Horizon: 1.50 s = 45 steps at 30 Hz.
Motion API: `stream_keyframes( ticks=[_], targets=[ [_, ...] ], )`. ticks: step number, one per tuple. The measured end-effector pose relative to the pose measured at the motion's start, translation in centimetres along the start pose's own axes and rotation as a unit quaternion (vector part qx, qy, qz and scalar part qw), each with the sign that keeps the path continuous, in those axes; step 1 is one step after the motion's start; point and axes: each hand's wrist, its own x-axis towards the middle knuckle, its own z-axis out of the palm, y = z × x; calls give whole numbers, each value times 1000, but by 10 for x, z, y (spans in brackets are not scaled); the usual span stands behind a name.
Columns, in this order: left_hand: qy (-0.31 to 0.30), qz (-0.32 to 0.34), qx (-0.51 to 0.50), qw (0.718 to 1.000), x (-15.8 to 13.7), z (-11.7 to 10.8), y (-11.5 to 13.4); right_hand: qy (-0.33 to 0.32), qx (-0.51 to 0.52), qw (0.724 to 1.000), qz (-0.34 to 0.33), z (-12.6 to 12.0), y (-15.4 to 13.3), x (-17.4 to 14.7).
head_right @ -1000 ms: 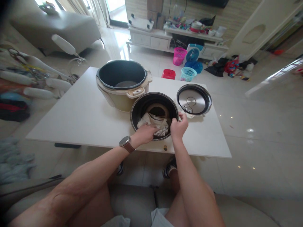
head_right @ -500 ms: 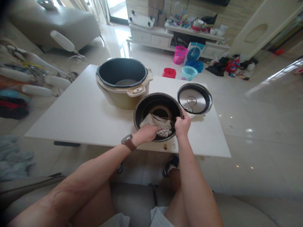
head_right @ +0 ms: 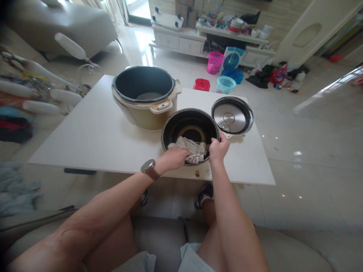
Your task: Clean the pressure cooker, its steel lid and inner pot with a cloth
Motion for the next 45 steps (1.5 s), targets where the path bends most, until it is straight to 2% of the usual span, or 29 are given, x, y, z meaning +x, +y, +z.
stream_keyframes(
  ticks=[4,8,14,18,20,26,30,34,37,41,45],
  targets=[
    [32,13,54,998,-2,1,-14,45,-11,999,-23,5,-6,-17],
    [50,33,54,997,2,5,-25,76,-60,995,-39,3,-14,-26],
    [60,66,81,993,4,10,-28,33,-108,993,-26,-14,-26,11],
    [64,65,91,992,3,13,-27,-67,-88,993,-50,-19,-27,26],
    [67,68,87,992,3,13,-27,-94,-85,991,-51,-18,-25,26],
    [52,34,72,995,1,11,-15,-86,-81,992,-43,-20,-17,20],
    [42,-11,14,999,4,12,-3,-81,-80,993,-33,-21,-14,17],
    [93,-63,-131,985,14,18,9,-74,-64,995,-26,-15,-13,10],
    [106,-39,-206,972,20,21,16,-65,-69,995,-22,-10,-14,6],
    [35,16,-154,987,14,18,16,-45,-75,996,-20,-10,-11,5],
    [5,-7,-28,1000,0,5,4,-50,-68,996,-14,-12,-4,7]
  ],
)
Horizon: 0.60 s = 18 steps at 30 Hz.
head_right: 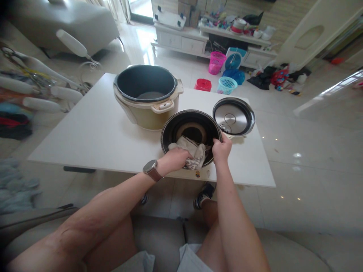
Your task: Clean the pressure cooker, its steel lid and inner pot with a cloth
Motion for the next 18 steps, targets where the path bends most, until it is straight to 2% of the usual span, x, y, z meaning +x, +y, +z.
stream_keyframes(
  ticks=[3,7,13,18],
  targets=[
    [1,-11,62,998,-6,-7,-8,-4,-2,1000,-1,0,1,0],
    [20,2,60,998,-9,-1,-9,-4,0,1000,-10,2,-5,-2],
    [66,-27,-30,997,-3,19,6,-5,-25,999,-25,4,-10,-7],
    [128,-37,-127,983,5,29,18,14,-14,999,-26,13,-13,-21]
  ],
)
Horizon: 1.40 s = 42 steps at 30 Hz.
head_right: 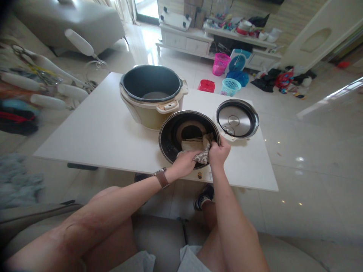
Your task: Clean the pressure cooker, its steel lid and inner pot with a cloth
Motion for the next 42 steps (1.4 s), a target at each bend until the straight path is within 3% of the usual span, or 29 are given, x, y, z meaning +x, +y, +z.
stream_keyframes(
  ticks=[4,9,17,23,32,38,42],
  targets=[
    [-12,23,26,999,0,-1,-2,32,-2,999,13,4,1,-2],
    [-37,74,114,990,2,-7,-8,45,-4,999,28,-5,9,19],
    [-85,127,171,973,12,-21,-23,-19,41,997,65,-32,25,47],
    [-86,120,161,976,10,-26,-19,-1,7,1000,17,-34,19,38],
    [-28,55,61,996,-3,-12,19,6,-18,1000,12,-25,-2,27],
    [-69,71,101,990,-2,-20,2,44,3,999,12,-22,6,20],
    [-65,66,167,982,4,-27,-17,74,1,997,1,-16,3,11]
  ],
)
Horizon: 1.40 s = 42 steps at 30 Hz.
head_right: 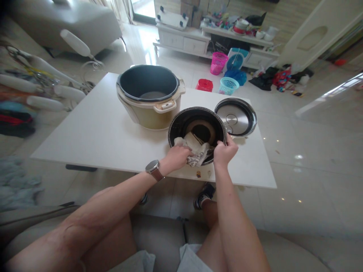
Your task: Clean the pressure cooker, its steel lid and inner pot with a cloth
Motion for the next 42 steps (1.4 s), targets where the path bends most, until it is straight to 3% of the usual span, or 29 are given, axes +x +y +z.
stream_keyframes(
  ticks=[9,16,21,27,33,38,42],
  targets=[
    [-8,25,10,1000,3,7,-9,-23,-22,999,-35,-3,-18,15],
    [-18,15,-17,1000,3,8,-10,-165,19,985,-43,-9,-26,22],
    [-4,-22,-123,992,7,12,0,-152,15,987,-43,-8,-24,18],
    [77,-82,-315,943,19,24,24,-138,7,989,-49,-4,-18,12],
    [33,-4,-199,979,15,25,30,-113,-13,993,-43,-3,-9,11],
    [-27,-26,-52,998,5,10,14,-87,-17,996,-11,-5,1,12],
    [-35,-39,7,999,1,0,3,-88,-10,996,-8,-5,-1,10]
  ],
)
